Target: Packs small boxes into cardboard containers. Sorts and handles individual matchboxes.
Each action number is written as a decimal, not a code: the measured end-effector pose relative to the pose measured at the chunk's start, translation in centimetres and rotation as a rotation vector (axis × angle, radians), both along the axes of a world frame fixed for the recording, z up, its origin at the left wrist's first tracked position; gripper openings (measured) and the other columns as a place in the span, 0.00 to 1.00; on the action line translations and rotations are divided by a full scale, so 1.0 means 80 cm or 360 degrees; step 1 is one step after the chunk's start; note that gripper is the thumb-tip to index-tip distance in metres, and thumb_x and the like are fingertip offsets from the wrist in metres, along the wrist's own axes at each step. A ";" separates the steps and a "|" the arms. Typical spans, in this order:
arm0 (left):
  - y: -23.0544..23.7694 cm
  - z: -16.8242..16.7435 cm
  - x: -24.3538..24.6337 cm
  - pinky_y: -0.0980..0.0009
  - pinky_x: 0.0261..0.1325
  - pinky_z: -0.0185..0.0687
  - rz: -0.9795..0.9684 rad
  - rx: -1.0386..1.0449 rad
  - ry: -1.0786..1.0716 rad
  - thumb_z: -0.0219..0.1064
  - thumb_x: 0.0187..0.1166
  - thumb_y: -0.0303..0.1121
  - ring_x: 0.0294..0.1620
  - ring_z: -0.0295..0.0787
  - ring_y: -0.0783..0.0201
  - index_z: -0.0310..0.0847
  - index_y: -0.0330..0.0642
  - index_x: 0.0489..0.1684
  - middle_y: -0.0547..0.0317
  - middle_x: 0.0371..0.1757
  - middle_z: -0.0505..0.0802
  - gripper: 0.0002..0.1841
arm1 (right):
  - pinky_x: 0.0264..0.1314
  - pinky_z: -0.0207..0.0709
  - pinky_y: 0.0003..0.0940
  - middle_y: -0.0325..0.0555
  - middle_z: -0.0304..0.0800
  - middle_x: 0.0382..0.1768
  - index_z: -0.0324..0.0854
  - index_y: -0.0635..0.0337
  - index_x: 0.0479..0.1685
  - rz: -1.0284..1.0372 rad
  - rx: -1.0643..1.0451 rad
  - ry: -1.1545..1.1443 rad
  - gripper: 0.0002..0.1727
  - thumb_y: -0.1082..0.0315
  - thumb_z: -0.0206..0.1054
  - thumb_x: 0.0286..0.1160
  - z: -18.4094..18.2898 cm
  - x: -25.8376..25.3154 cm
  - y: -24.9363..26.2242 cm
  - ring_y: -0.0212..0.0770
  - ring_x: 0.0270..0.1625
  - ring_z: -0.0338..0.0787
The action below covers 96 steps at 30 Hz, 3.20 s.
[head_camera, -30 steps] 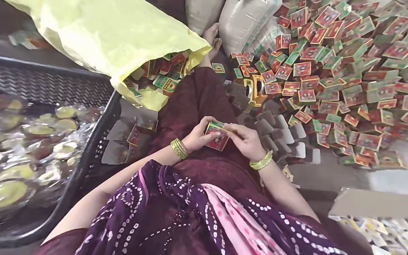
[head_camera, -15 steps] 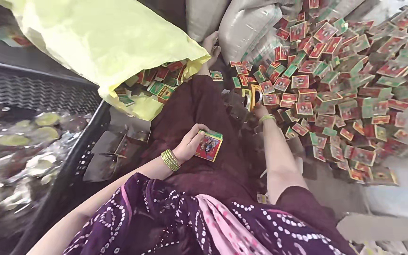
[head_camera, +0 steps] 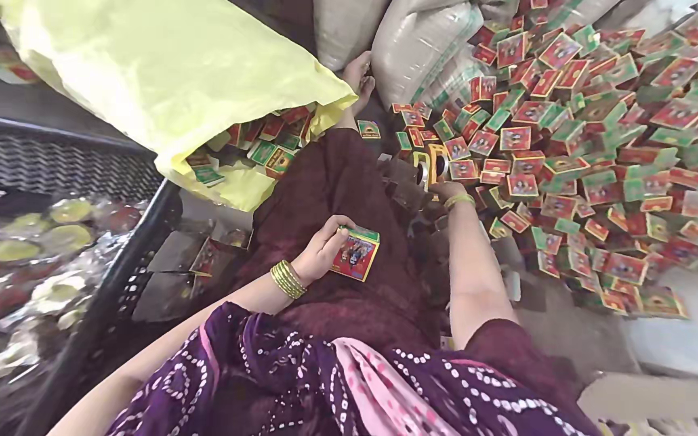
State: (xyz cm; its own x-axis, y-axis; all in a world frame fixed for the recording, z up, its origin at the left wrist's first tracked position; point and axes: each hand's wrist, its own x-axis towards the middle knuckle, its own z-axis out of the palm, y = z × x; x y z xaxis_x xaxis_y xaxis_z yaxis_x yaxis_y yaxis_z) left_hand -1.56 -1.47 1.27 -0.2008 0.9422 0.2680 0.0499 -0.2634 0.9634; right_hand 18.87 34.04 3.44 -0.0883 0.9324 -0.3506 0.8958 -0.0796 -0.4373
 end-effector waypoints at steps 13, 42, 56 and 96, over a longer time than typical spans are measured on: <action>-0.006 0.002 0.005 0.70 0.49 0.89 0.0006 -0.0016 -0.0050 0.42 0.93 0.39 0.46 0.89 0.71 0.73 0.38 0.66 0.58 0.52 0.89 0.19 | 0.68 0.76 0.69 0.68 0.89 0.59 0.88 0.69 0.54 -0.0029 0.0116 -0.0263 0.31 0.47 0.80 0.64 -0.019 -0.003 -0.046 0.66 0.65 0.87; -0.014 0.001 0.013 0.67 0.60 0.87 0.0208 0.0005 0.0063 0.52 0.90 0.54 0.54 0.88 0.69 0.75 0.37 0.67 0.54 0.57 0.88 0.27 | 0.64 0.83 0.37 0.50 0.93 0.56 0.91 0.66 0.47 0.0442 -0.0488 0.1599 0.10 0.68 0.73 0.76 0.083 -0.063 -0.341 0.40 0.59 0.90; -0.021 0.002 0.017 0.61 0.70 0.86 0.0077 0.0258 0.0249 0.74 0.75 0.39 0.65 0.86 0.62 0.55 0.31 0.77 0.46 0.66 0.84 0.38 | 0.57 0.87 0.39 0.56 0.86 0.56 0.76 0.62 0.71 0.0452 -0.0036 0.1209 0.35 0.62 0.84 0.62 0.069 -0.066 -0.311 0.44 0.54 0.89; -0.003 -0.001 0.017 0.56 0.77 0.81 0.0321 0.0087 0.0130 0.88 0.57 0.47 0.80 0.76 0.53 0.57 0.36 0.86 0.44 0.83 0.74 0.55 | 0.57 0.87 0.34 0.49 0.91 0.46 0.89 0.65 0.48 0.1081 0.1502 0.1113 0.09 0.68 0.68 0.83 0.132 0.002 -0.267 0.38 0.51 0.90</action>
